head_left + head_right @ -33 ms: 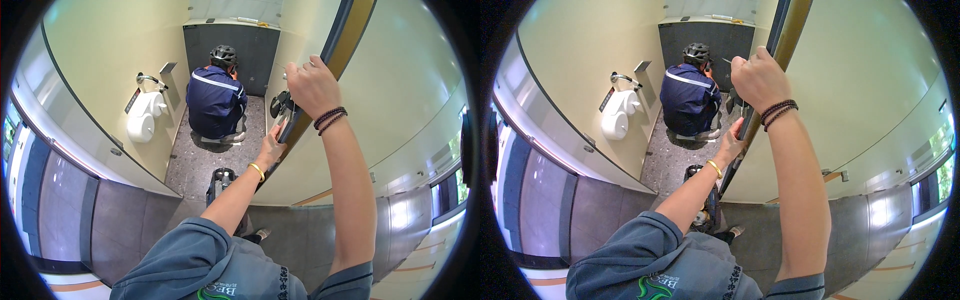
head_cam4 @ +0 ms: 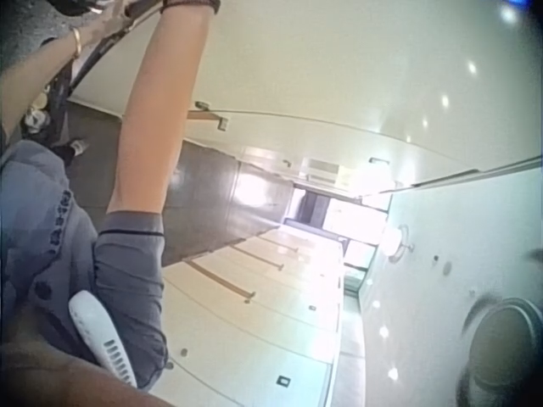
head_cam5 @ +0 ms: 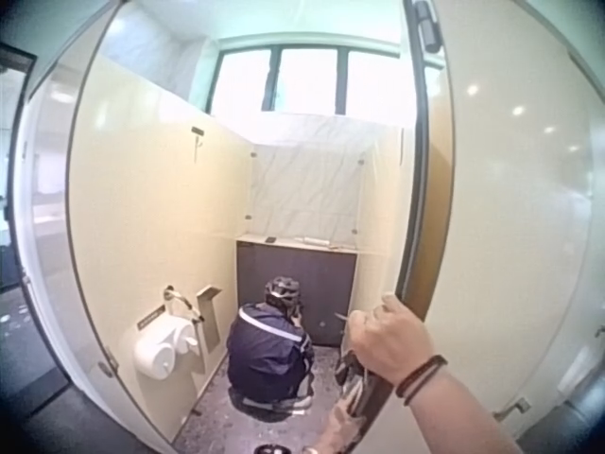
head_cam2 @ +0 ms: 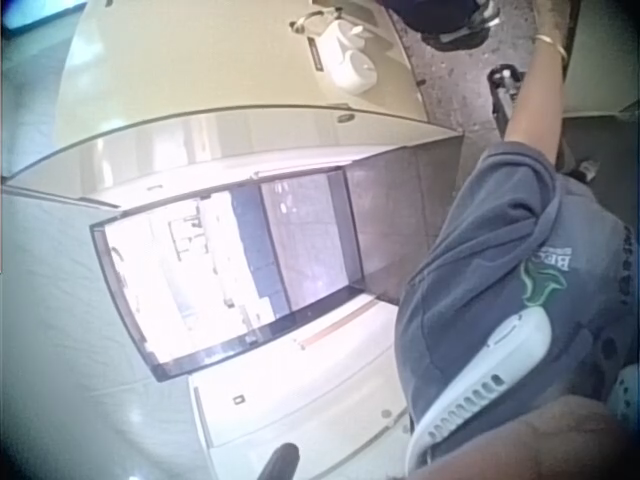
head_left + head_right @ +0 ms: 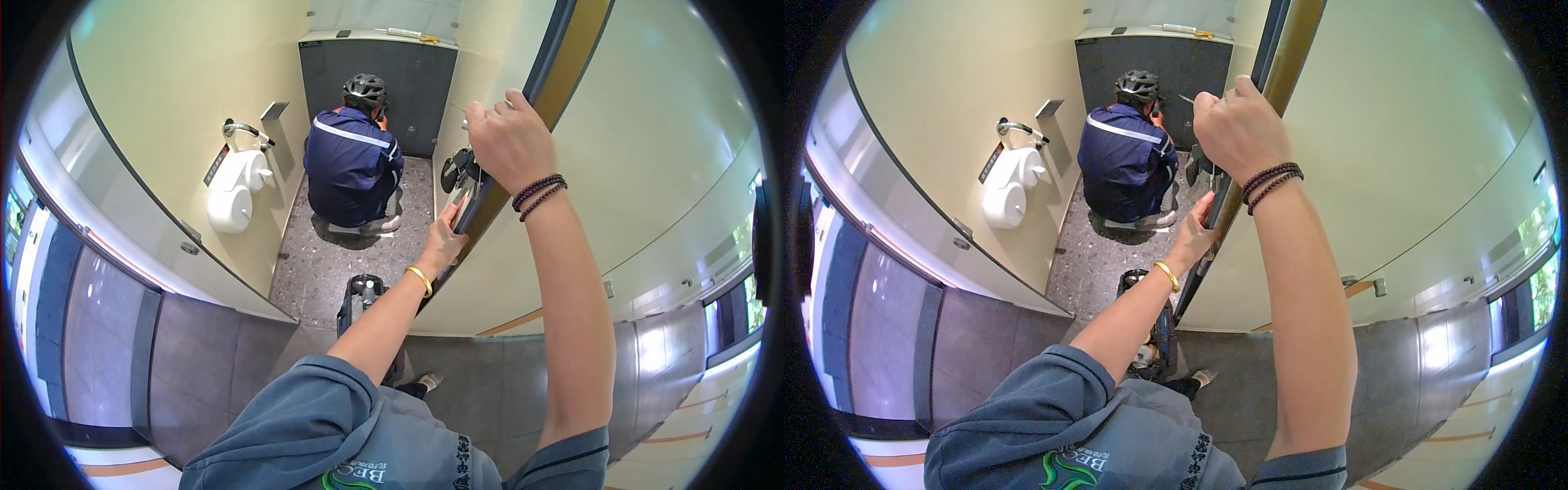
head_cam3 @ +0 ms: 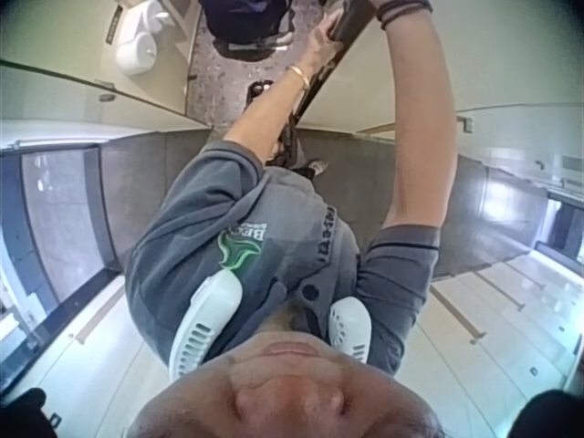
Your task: Repairing or inspecting an automatic flushing sensor mechanism in a public restroom stall.
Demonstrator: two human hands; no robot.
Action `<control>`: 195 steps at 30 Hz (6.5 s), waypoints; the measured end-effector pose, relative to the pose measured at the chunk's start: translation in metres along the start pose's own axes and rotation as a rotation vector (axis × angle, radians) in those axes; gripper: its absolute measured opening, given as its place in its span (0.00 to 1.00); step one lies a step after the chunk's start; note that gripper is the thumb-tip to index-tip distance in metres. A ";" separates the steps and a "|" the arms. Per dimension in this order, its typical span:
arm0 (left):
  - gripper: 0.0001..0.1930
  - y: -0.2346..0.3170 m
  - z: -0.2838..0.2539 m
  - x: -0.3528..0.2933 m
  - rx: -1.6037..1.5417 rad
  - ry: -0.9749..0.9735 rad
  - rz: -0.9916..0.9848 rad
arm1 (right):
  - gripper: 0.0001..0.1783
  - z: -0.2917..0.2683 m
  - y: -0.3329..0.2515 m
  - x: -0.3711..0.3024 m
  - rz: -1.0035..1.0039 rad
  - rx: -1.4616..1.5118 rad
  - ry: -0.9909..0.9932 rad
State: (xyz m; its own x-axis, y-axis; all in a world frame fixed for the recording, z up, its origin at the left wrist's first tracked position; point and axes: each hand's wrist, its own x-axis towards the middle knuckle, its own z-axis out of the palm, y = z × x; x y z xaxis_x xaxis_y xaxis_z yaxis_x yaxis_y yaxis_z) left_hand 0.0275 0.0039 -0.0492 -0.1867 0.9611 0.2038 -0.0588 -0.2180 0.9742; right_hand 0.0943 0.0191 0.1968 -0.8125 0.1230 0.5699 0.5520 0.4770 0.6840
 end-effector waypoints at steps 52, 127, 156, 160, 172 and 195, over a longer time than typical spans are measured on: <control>0.39 0.016 -0.007 -0.006 0.160 0.003 0.034 | 0.09 -0.003 -0.002 0.003 -0.006 0.004 0.017; 0.40 0.005 -0.012 0.000 0.330 0.062 0.178 | 0.10 -0.003 0.000 0.002 -0.030 0.018 -0.012; 0.43 0.008 -0.014 0.000 0.397 0.060 0.235 | 0.09 -0.002 0.000 0.003 -0.024 0.024 0.006; 0.43 0.007 -0.015 0.001 0.409 0.051 0.244 | 0.09 -0.001 -0.001 0.002 -0.017 0.021 0.006; 0.42 0.012 -0.014 -0.001 0.399 0.035 0.172 | 0.10 -0.003 -0.001 0.003 -0.017 0.020 0.010; 0.39 0.016 -0.013 -0.003 0.369 0.031 0.111 | 0.10 -0.002 -0.001 0.002 -0.012 0.034 0.013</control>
State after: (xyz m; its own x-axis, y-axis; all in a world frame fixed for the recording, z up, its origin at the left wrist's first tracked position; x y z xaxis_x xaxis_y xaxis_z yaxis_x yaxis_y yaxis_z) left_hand 0.0142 -0.0044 -0.0353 -0.2021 0.9281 0.3126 0.3198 -0.2392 0.9168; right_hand 0.0927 0.0174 0.1984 -0.8163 0.1056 0.5679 0.5354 0.5075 0.6751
